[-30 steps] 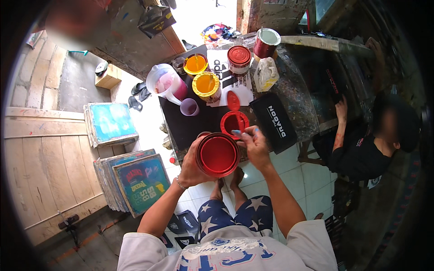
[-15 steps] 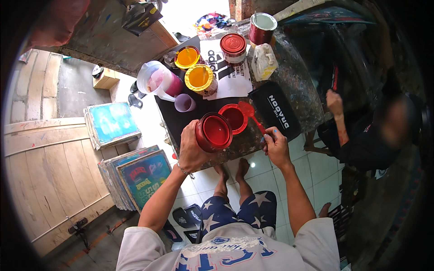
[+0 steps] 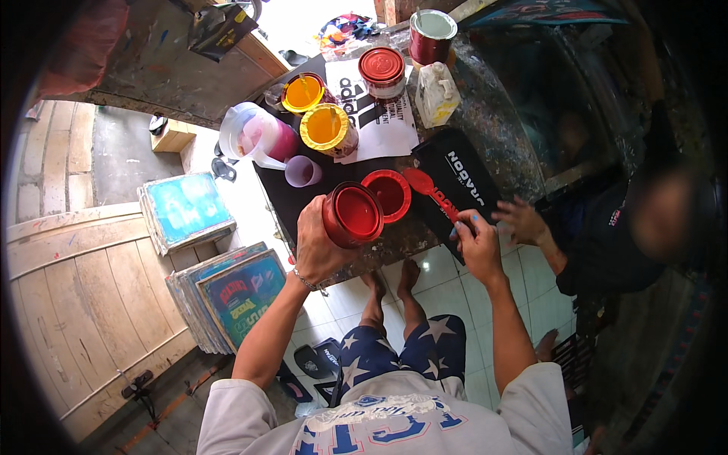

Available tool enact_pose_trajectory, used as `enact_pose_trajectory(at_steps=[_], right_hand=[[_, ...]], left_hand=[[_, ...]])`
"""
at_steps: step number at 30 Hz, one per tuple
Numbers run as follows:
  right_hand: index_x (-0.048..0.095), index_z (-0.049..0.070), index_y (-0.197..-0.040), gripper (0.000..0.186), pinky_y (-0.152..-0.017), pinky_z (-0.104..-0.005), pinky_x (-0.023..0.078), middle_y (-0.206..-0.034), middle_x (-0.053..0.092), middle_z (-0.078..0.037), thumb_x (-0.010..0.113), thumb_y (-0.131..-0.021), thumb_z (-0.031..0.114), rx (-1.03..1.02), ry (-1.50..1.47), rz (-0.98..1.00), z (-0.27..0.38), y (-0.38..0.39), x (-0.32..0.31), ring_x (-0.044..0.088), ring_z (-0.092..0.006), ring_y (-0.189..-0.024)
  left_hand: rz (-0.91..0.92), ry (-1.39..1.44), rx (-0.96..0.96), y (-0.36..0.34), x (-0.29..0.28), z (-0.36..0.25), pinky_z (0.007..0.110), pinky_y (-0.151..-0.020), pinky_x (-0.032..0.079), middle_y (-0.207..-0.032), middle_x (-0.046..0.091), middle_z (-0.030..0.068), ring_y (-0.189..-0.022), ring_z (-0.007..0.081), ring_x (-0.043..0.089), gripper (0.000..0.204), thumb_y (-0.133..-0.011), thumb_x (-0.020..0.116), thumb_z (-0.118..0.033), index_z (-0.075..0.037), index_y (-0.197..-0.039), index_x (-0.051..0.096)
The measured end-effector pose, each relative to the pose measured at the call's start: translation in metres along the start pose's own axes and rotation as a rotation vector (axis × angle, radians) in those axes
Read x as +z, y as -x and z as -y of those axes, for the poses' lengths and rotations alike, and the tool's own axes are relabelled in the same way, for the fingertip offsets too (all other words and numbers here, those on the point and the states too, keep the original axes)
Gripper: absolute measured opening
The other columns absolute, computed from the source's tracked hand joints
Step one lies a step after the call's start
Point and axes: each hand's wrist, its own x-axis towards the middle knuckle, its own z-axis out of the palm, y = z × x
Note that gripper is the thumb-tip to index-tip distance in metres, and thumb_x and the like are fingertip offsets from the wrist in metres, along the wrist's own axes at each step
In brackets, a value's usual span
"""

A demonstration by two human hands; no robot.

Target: The person mixes red ink in a container by hand using a plastic spoon and adding liquid from a plastic bottle.

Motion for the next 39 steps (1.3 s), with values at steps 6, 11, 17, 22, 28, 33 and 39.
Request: enact_pose_trajectory(at_steps=[6, 11, 17, 22, 28, 33, 39], right_hand=[[0.063, 0.000, -0.102, 0.009, -0.054, -0.0267, 0.046, -0.070, 0.066, -0.003, 0.057, -0.099, 0.007, 0.073, -0.126, 0.016, -0.020, 0.032, 0.010, 0.056, -0.0067, -0.057], [0.065, 0.001, -0.104, 0.012, -0.050, -0.0251, 0.045, -0.069, 0.065, -0.002, 0.059, -0.099, 0.010, -0.063, -0.022, 0.020, -0.020, 0.007, 0.037, 0.055, -0.0050, -0.055], [0.067, -0.002, -0.100, 0.018, -0.063, -0.0374, 0.054, -0.073, 0.071, -0.014, 0.061, -0.096, 0.013, -0.020, 0.017, 0.050, -0.001, -0.009, 0.060, 0.071, -0.0257, -0.067], [0.068, -0.004, -0.098, 0.020, -0.064, -0.0394, 0.054, -0.074, 0.071, -0.017, 0.063, -0.094, 0.015, 0.003, 0.020, 0.082, -0.001, -0.023, 0.068, 0.072, -0.0297, -0.069], [0.069, -0.003, -0.099, 0.021, -0.061, -0.0369, 0.052, -0.072, 0.070, -0.014, 0.064, -0.095, 0.017, -0.018, 0.037, 0.070, -0.013, -0.038, 0.075, 0.068, -0.0251, -0.065], [0.069, -0.004, -0.097, 0.021, -0.067, -0.0413, 0.054, -0.075, 0.071, -0.018, 0.064, -0.094, 0.017, 0.007, -0.002, 0.058, -0.008, -0.037, 0.072, 0.072, -0.0322, -0.071], [0.069, -0.003, -0.097, 0.021, -0.067, -0.0403, 0.054, -0.075, 0.071, -0.017, 0.063, -0.094, 0.017, 0.018, 0.016, 0.054, -0.009, -0.034, 0.068, 0.072, -0.0315, -0.071]], left_hand=[[0.042, -0.053, 0.002, -0.010, -0.008, -0.008, 0.047, -0.104, 0.042, -0.130, 0.052, 0.0193, -0.122, 0.0389, 0.051, 0.110, -0.050, 0.097, -0.027, 0.001, -0.139, 0.038], [0.033, -0.118, 0.069, -0.017, -0.007, -0.009, 0.047, -0.102, 0.043, -0.128, 0.054, 0.0200, -0.120, 0.0394, 0.052, 0.108, -0.050, 0.097, -0.028, 0.001, -0.137, 0.039], [0.037, -0.132, 0.044, -0.020, -0.007, -0.012, 0.048, -0.102, 0.043, -0.127, 0.054, 0.0200, -0.119, 0.0396, 0.053, 0.108, -0.050, 0.097, -0.029, 0.001, -0.136, 0.040], [0.097, -0.144, 0.028, -0.019, -0.004, -0.002, 0.050, -0.107, 0.038, -0.133, 0.051, 0.0225, -0.125, 0.0405, 0.050, 0.114, -0.050, 0.094, -0.032, 0.004, -0.141, 0.037], [0.115, -0.224, 0.069, -0.026, -0.003, -0.005, 0.049, -0.108, 0.037, -0.133, 0.051, 0.0218, -0.126, 0.0394, 0.049, 0.112, -0.050, 0.093, -0.031, 0.003, -0.141, 0.038], [0.111, -0.247, 0.085, -0.032, -0.002, -0.012, 0.049, -0.108, 0.036, -0.133, 0.051, 0.0215, -0.127, 0.0387, 0.049, 0.111, -0.050, 0.092, -0.031, 0.002, -0.141, 0.038], [0.110, -0.296, 0.105, -0.032, -0.002, -0.017, 0.051, -0.108, 0.035, -0.134, 0.051, 0.0209, -0.127, 0.0384, 0.048, 0.110, -0.051, 0.092, -0.031, 0.001, -0.142, 0.039]])
